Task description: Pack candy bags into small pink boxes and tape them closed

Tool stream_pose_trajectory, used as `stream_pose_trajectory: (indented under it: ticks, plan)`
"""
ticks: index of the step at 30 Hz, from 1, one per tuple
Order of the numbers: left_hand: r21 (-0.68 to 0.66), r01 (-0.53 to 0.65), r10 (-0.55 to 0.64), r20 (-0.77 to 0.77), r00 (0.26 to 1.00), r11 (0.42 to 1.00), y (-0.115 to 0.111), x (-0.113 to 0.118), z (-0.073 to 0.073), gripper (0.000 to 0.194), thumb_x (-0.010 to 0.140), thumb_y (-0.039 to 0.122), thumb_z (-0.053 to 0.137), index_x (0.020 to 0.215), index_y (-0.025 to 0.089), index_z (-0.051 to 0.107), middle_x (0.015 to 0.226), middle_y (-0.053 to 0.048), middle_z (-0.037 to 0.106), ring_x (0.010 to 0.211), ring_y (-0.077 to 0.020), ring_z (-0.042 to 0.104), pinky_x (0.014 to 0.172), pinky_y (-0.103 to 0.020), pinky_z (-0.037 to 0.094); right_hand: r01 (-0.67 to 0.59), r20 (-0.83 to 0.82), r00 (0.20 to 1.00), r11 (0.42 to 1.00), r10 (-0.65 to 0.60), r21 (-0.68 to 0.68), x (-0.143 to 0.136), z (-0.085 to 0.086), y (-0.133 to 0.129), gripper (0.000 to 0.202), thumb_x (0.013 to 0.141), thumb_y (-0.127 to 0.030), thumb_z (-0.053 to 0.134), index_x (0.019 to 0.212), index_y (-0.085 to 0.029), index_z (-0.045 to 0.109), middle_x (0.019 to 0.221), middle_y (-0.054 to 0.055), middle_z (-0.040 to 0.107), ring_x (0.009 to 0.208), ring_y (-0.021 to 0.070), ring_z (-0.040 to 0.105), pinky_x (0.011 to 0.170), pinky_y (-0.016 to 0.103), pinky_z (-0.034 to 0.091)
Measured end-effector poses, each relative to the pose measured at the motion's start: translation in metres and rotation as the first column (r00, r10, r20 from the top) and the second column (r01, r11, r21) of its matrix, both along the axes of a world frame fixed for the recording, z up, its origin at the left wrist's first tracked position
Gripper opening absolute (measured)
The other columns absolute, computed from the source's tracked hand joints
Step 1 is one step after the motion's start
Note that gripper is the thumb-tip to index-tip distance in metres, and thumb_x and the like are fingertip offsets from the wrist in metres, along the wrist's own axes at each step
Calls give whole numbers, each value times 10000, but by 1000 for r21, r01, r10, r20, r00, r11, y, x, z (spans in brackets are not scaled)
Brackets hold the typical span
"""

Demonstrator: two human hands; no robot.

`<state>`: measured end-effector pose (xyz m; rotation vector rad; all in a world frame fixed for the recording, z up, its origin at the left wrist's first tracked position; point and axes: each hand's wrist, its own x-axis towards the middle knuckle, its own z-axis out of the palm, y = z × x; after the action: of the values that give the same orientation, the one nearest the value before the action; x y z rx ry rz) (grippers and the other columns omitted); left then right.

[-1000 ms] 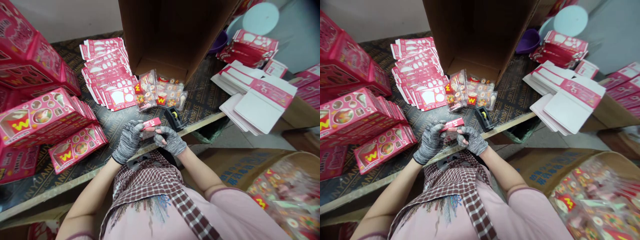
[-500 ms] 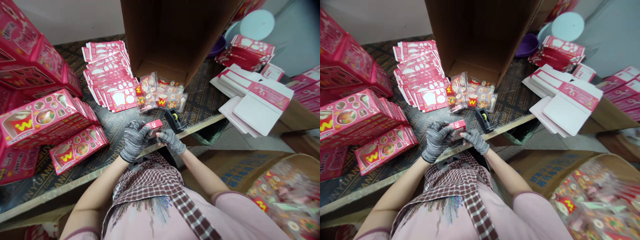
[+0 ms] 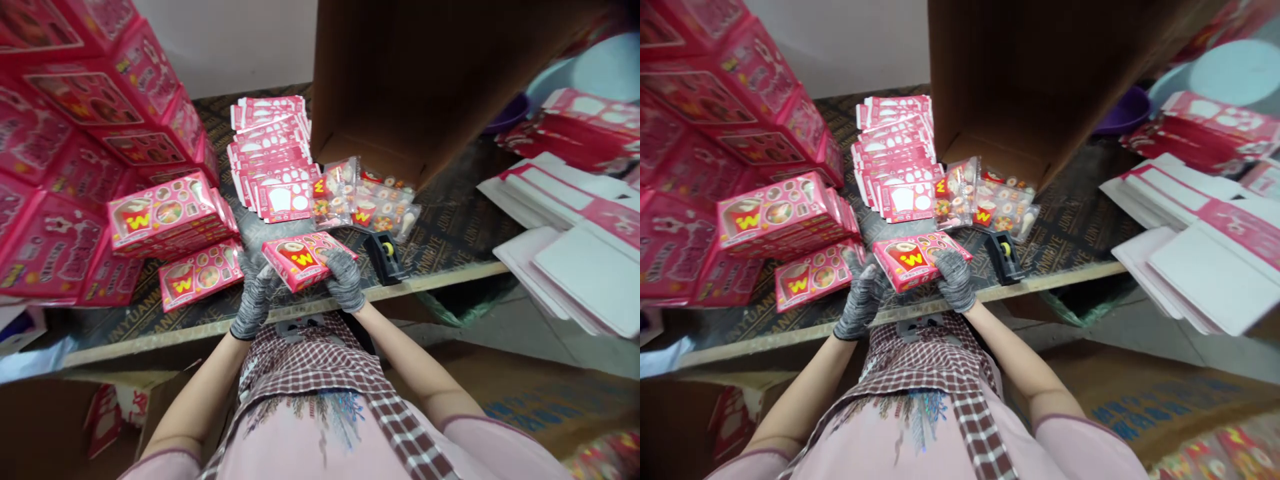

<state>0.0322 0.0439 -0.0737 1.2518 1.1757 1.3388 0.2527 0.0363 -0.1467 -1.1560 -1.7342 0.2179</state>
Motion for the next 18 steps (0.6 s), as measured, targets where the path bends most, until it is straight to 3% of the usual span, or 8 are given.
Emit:
stream_pose_trajectory:
  ticks: [2, 4, 7, 10, 13, 15, 17, 18]
  plan:
    - [-225, 19, 27, 198, 980, 974, -7, -23, -6, 865, 810, 509, 786, 1547, 338, 366, 1298, -69, 681, 1171, -261, 691, 1035, -443, 576, -201, 200, 962, 978, 184, 64, -16, 2, 5, 399, 999, -242, 524, 1370, -232, 671, 1323, 115, 728, 1301, 247, 648, 1171, 500, 473]
    - [-333, -78, 159, 225, 961, 940, -12, -56, -6, 926, 702, 433, 866, 1515, 304, 442, 1332, -68, 674, 1148, -264, 693, 1003, -401, 592, -337, 344, 889, 941, 303, 40, -30, 3, 13, 450, 1020, -391, 581, 1433, -218, 624, 1399, 141, 683, 1395, 267, 576, 1210, 514, 423]
    - [-317, -282, 328, 98, 940, 905, -15, -124, 6, 855, 714, 427, 856, 1486, 294, 513, 1500, -40, 577, 1263, -255, 630, 1075, -361, 549, -312, 443, 848, 950, 292, -29, -37, 0, 35, 757, 936, -649, 648, 1523, -184, 538, 1560, 190, 535, 1533, 332, 404, 1259, 554, 333]
    - [-201, -456, 423, -187, 887, 867, -8, -196, 14, 856, 689, 497, 852, 1461, 274, 557, 1538, -32, 566, 1342, -300, 575, 1177, -456, 475, -137, 510, 833, 973, 215, -186, -34, -6, 78, 803, 963, -639, 604, 1586, -156, 453, 1640, 208, 422, 1562, 346, 350, 1277, 564, 286]
    - [-66, -525, 450, -433, 781, 848, 7, -241, 11, 786, 670, 565, 823, 1365, 255, 627, 1446, -56, 647, 1324, -346, 582, 1193, -562, 440, 56, 620, 755, 921, 214, -385, -32, -10, 133, 789, 981, -560, 612, 1597, -107, 420, 1659, 236, 370, 1573, 391, 308, 1275, 615, 237]
    - [141, -538, 508, -585, 632, 831, 15, -247, 10, 685, 711, 573, 781, 1306, 255, 658, 1403, -72, 669, 1347, -371, 564, 1201, -610, 413, 155, 681, 691, 871, 242, -466, -35, -9, 165, 782, 992, -512, 609, 1601, -71, 396, 1669, 256, 333, 1584, 418, 261, 1270, 659, 190]
    - [383, -485, 604, -644, 470, 786, 19, -236, 14, 561, 788, 545, 733, 1265, 255, 680, 1406, -84, 662, 1382, -372, 543, 1217, -622, 389, 223, 721, 643, 837, 258, -499, -39, -8, 185, 772, 1011, -485, 579, 1603, -36, 370, 1669, 269, 321, 1591, 419, 237, 1271, 676, 141]
    - [474, -439, 641, -641, 423, 763, 19, -226, 17, 493, 830, 518, 710, 1245, 252, 691, 1404, -87, 662, 1377, -360, 552, 1218, -610, 394, 244, 735, 626, 828, 262, -504, -41, -7, 190, 770, 1019, -485, 562, 1601, -21, 363, 1665, 273, 327, 1592, 415, 239, 1276, 673, 121]
